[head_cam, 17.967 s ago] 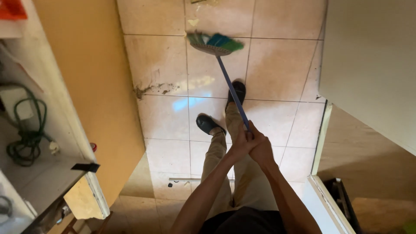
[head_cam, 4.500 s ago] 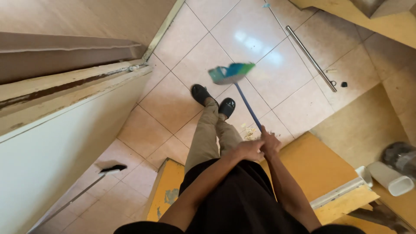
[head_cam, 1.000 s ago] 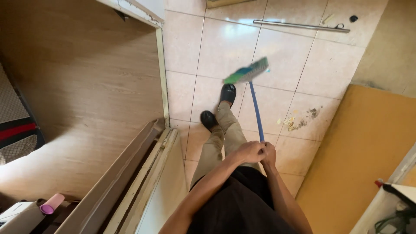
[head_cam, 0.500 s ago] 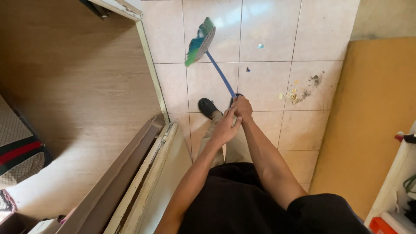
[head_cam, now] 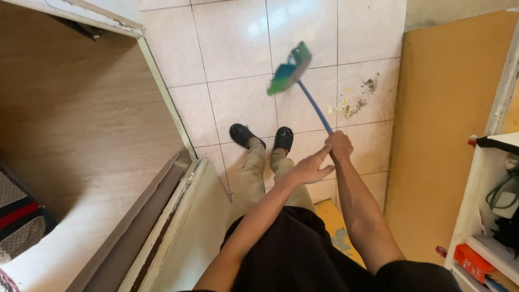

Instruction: Scraping loose material from a wall surface and sweeping the resulting debris into a dustpan.

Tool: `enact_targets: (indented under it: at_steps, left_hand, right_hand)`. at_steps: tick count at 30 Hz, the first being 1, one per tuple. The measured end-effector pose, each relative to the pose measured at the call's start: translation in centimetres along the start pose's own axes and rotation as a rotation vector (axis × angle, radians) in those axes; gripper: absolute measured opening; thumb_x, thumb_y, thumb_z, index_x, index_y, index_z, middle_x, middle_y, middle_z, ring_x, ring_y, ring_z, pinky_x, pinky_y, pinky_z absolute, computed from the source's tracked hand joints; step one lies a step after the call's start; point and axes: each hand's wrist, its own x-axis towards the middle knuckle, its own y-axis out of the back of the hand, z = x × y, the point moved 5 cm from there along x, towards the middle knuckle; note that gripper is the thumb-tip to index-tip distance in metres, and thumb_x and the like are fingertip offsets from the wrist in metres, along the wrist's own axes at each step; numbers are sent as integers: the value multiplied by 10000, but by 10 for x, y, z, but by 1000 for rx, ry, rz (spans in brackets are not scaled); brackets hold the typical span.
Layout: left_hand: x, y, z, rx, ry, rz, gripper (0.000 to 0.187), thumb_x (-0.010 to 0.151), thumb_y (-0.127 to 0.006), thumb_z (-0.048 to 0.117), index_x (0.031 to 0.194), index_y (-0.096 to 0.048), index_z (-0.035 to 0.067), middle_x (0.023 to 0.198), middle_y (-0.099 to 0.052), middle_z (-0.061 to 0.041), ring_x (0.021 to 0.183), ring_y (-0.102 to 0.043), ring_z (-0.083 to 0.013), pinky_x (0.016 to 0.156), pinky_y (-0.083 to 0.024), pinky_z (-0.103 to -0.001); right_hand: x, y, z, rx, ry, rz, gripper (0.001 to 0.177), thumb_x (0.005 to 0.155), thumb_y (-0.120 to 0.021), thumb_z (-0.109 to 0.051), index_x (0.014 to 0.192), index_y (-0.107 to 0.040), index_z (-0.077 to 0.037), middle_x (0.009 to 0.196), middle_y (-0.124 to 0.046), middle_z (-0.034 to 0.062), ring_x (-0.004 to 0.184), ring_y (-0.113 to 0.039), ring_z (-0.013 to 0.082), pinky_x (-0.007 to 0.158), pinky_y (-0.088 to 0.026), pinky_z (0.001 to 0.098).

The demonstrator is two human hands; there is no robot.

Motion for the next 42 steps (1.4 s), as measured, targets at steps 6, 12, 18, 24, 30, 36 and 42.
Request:
enact_targets:
  at_steps: [6,12,18,24,30,36,42]
  left_hand:
    - [5,-21,22,4,4,-176,758,928,-606,298,1608,-311,140,1576,-465,-160,1403,-494,-354,1140,-409,-404]
    - [-10,-10,33,50,-156,-167,633,916,-613,239,1510,-444,103,1589,-471,-166,1391,-510,-360,1131,-419,-413]
    - [-58,60,41,105,-96,-74,746,900,-633,229,1533,-315,-5,1485,-472,-263,1380,-450,-423,1118,-401,-464]
    - [-98,150,57,158,-178,146,706,916,-648,204,1524,-347,9,1534,-429,-248,1435,-394,-419,1165,-347,-461]
    - [-101,248,105,28,-171,199,457,912,-631,114,1363,-566,85,1490,-539,-154,1450,-413,-381,1191,-331,-478]
    - [-56,343,120,38,-242,380,503,876,-645,91,1368,-538,94,1419,-587,-157,1387,-504,-356,1166,-397,-435]
    - [-19,437,161,58,-155,423,463,881,-663,102,1329,-548,109,1385,-599,-174,1313,-559,-348,1073,-460,-427]
  right_hand:
    - [-11,20,54,36,-104,68,259,939,-621,-209,1038,-780,-31,1121,-758,219,1041,-736,378,836,-597,461]
    - [-50,7,59,102,10,130,310,930,-663,-294,953,-760,0,1007,-731,259,979,-722,425,799,-575,513]
    - [-61,-38,-5,396,515,189,443,988,-643,-375,859,-715,43,757,-695,244,728,-689,376,667,-531,463]
    - [-126,-2,-119,595,705,30,385,984,-640,-322,935,-719,52,694,-683,137,660,-625,187,625,-511,366]
    - [-164,65,-216,541,695,-91,326,981,-588,-286,1052,-702,11,692,-672,167,591,-635,228,577,-498,386]
    - [-135,116,-334,468,824,-37,362,1007,-609,-309,1014,-718,36,717,-686,198,663,-654,267,631,-512,388]
    - [-99,157,-434,403,932,37,333,1019,-563,-258,1029,-684,52,791,-685,254,737,-694,354,667,-538,423]
